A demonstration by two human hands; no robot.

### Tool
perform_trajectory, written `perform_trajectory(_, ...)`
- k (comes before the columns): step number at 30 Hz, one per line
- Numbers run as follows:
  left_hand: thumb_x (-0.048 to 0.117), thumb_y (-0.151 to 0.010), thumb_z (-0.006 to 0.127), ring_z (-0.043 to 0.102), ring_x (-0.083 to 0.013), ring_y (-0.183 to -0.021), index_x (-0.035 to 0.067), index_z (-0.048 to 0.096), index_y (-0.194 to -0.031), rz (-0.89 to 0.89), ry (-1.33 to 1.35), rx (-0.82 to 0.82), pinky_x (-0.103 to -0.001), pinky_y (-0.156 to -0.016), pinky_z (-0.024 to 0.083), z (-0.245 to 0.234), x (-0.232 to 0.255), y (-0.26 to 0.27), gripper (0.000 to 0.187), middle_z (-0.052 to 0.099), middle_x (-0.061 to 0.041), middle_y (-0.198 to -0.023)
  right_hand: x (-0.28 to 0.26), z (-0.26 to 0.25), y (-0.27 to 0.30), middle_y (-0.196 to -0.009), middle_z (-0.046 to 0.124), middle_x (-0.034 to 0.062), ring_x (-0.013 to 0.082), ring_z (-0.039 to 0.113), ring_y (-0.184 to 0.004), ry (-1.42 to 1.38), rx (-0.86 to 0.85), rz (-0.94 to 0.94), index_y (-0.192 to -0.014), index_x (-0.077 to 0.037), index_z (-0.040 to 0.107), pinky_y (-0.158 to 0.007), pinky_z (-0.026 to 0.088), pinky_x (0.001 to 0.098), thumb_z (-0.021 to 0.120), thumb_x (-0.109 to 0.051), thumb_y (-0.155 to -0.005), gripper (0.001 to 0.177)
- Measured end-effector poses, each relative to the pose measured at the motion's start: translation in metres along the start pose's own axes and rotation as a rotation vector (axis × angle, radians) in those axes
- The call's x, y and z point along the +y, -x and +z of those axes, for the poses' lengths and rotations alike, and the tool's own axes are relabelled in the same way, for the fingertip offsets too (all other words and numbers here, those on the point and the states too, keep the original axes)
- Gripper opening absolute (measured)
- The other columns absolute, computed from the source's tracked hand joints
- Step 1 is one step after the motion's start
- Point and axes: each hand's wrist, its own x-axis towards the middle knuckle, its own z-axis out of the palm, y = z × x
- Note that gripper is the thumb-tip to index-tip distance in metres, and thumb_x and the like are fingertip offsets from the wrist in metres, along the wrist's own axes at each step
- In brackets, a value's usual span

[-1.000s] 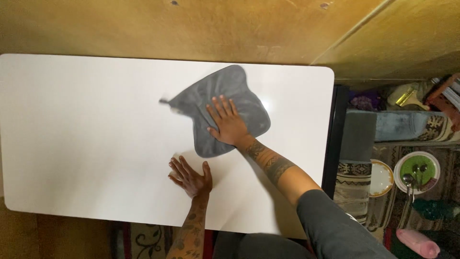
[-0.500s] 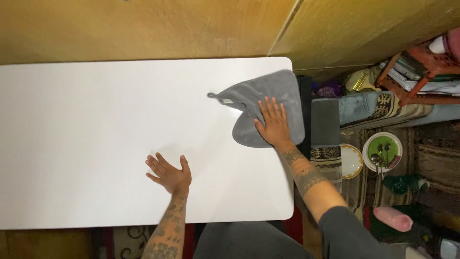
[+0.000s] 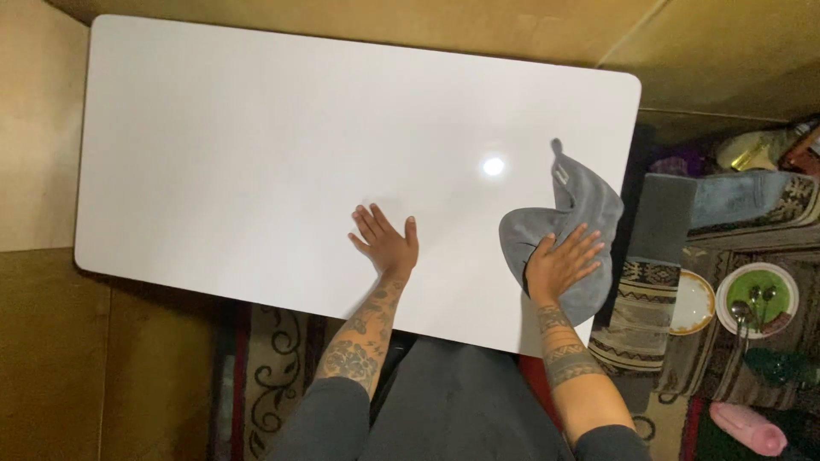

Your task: The person wipes the surface of a white rectangular table using a gray cloth. They move the cloth across the entire tabletop in repeated back-and-forth motions, covering all areas.

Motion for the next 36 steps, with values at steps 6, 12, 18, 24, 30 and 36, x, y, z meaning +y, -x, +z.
perform_trajectory(6, 0.064, -0.102, 0.032, 0.015, -0.0354, -0.157, 0.005, 0.026, -0.16, 0.377, 0.059, -0.164, -0.053, -0.118, 0.021, -0.039, -0.067, -0.01, 0.084, 0.018, -0.021, -0.169, -0.084, 0.053, 0.059, -0.163, 0.02, 0.0352, 0.052, 0.013, -0.151, 0.033, 0.07, -0.018, -0.16, 0.003, 0.031, -0.116, 0.005, 0.0709, 0.056, -0.029, -0.105, 0.068)
perform_trajectory(12, 0.053, -0.103, 0.043, 0.037, -0.0319, -0.146, 0.003, 0.055, -0.14, 0.43, 0.009, -0.028, -0.046, -0.109, 0.036, -0.052, -0.157, -0.027, 0.063, 0.047, -0.019, -0.152, -0.183, 0.067, 0.115, -0.16, 0.024, 0.0394, 0.06, 0.013, -0.148, -0.002, -0.12, -0.327, -0.154, 0.007, 0.038, -0.115, 0.004, 0.0733, 0.051, -0.038, -0.101, 0.071)
perform_trajectory(18, 0.039, -0.101, 0.055, 0.034, -0.0352, -0.149, 0.0, 0.052, -0.14, 0.499, 0.164, 0.196, -0.048, -0.112, 0.035, -0.076, -0.192, -0.012, 0.056, 0.043, -0.022, -0.154, -0.256, 0.043, 0.169, -0.165, 0.019, 0.0303, 0.056, 0.007, -0.152, 0.032, -0.517, -0.644, -0.162, -0.01, 0.027, -0.116, 0.004, 0.0739, 0.042, -0.048, -0.1, 0.074)
perform_trajectory(24, 0.018, -0.105, 0.046, 0.032, -0.0313, -0.152, 0.001, 0.055, -0.14, 0.716, 0.208, 0.234, -0.045, -0.12, 0.029, -0.043, -0.189, -0.006, 0.04, 0.042, -0.018, -0.159, -0.215, 0.052, 0.174, -0.169, 0.025, 0.0074, 0.0375, 0.014, -0.156, -0.091, -0.737, -1.117, -0.16, -0.031, 0.034, -0.124, 0.007, 0.0599, 0.044, -0.058, -0.091, 0.075)
perform_trajectory(30, 0.043, -0.101, 0.056, 0.021, -0.0284, -0.156, 0.005, 0.042, -0.154, 0.918, 0.063, 0.16, -0.049, -0.126, 0.014, 0.004, -0.152, 0.016, 0.067, 0.029, -0.015, -0.167, -0.078, 0.013, 0.135, -0.144, 0.055, 0.02, 0.0404, 0.047, -0.138, -0.298, 0.009, -0.727, -0.142, -0.005, 0.056, -0.113, 0.036, 0.0514, 0.055, -0.02, -0.094, 0.05)
perform_trajectory(36, 0.067, -0.097, 0.041, 0.012, -0.0476, -0.155, -0.008, 0.029, -0.157, 0.585, -0.064, 0.204, -0.07, -0.122, 0.001, 0.039, -0.078, 0.057, 0.097, 0.019, -0.032, -0.166, 0.101, -0.067, 0.103, -0.162, 0.027, 0.0298, 0.0463, 0.025, -0.149, -0.076, -0.078, -0.08, -0.155, -0.004, 0.038, -0.118, 0.016, 0.0611, 0.044, -0.034, -0.107, 0.057)
